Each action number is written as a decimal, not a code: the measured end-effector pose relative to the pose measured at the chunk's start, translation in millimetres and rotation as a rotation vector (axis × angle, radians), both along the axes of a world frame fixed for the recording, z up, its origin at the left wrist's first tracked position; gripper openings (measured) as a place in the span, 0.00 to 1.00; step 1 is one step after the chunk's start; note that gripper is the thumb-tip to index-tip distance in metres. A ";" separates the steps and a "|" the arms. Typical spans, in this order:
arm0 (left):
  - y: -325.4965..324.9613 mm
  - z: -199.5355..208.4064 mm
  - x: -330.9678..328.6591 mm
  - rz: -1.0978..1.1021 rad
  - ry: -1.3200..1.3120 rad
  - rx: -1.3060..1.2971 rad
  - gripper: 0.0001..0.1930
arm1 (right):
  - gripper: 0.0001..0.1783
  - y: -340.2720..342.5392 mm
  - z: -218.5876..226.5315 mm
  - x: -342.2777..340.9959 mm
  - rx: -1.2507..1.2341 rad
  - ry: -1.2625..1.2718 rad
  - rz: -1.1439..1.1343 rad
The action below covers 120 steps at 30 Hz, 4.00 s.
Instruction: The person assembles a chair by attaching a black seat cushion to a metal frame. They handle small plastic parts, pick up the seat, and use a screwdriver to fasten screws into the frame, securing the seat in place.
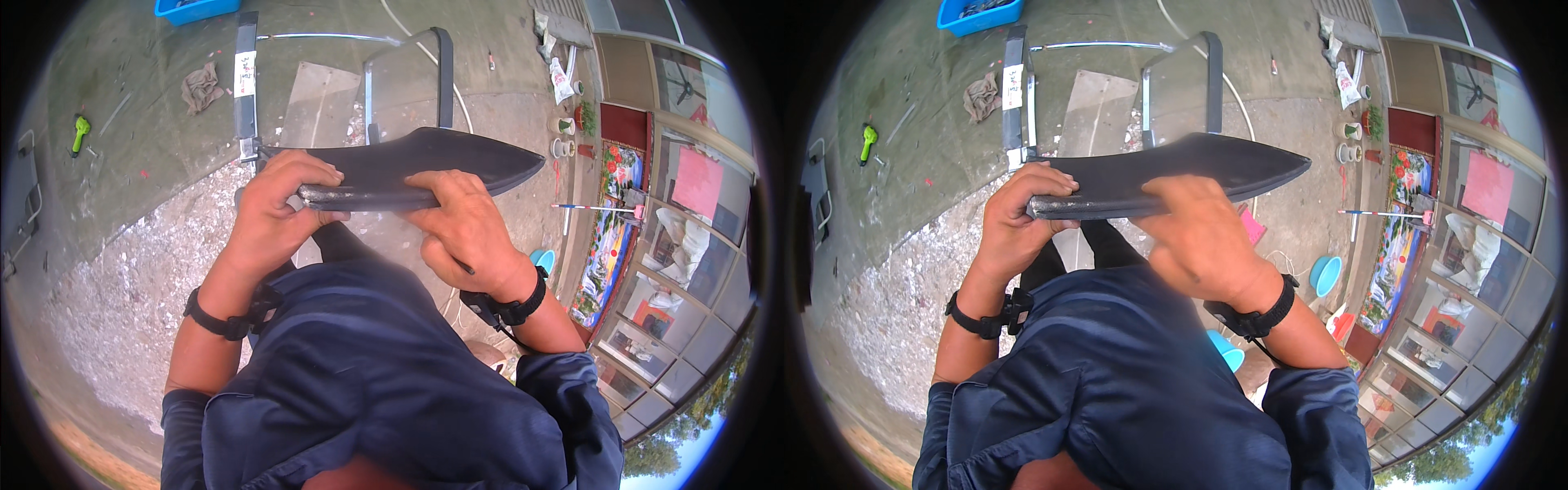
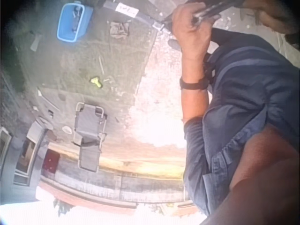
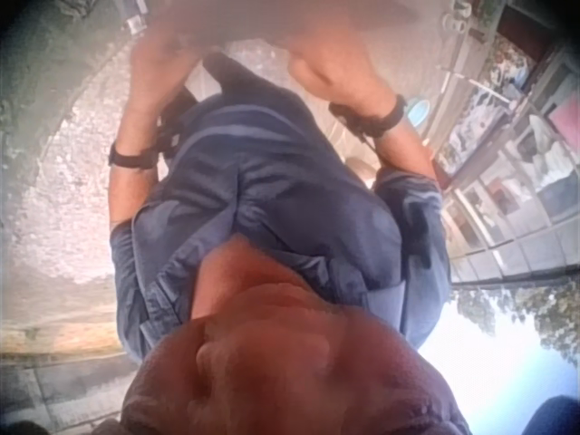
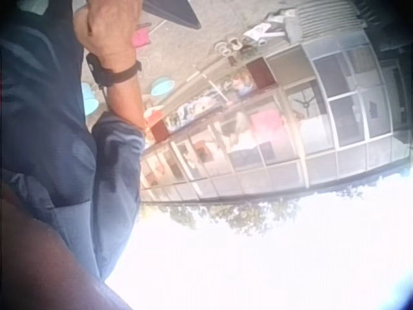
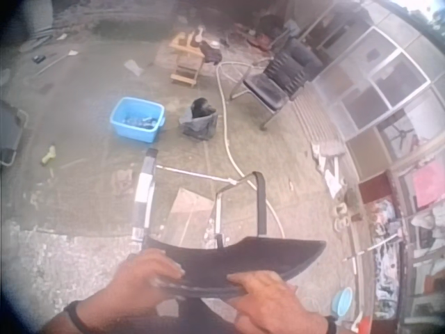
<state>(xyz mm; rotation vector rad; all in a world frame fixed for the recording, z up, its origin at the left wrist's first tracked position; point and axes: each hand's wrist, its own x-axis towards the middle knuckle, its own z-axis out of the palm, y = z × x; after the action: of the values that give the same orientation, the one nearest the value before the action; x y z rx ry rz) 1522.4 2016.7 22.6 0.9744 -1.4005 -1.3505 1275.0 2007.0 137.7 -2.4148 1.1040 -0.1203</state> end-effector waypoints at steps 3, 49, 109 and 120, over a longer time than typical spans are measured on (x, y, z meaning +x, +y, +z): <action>0.4 -5.4 5.4 0.050 0.025 -0.038 0.21 | 0.21 -2.9 3.1 9.1 -0.020 -0.010 0.011; 79.6 -101.6 96.4 -0.232 0.251 0.900 0.35 | 0.17 -11.0 -5.7 27.5 -0.111 0.095 0.153; -11.5 -221.1 161.7 -0.121 -0.110 1.132 0.21 | 0.23 -49.1 -0.3 27.8 0.145 -0.078 -0.091; 7.3 -215.5 152.7 -0.127 -0.612 0.680 0.36 | 0.21 -48.8 -0.9 27.0 0.182 -0.108 -0.134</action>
<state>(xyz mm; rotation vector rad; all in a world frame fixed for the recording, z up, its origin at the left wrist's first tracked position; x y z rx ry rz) 1675.1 2024.0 -192.9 1.8950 -1.4662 -1.7626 1302.0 1958.1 136.8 -2.1483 1.1737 -0.1838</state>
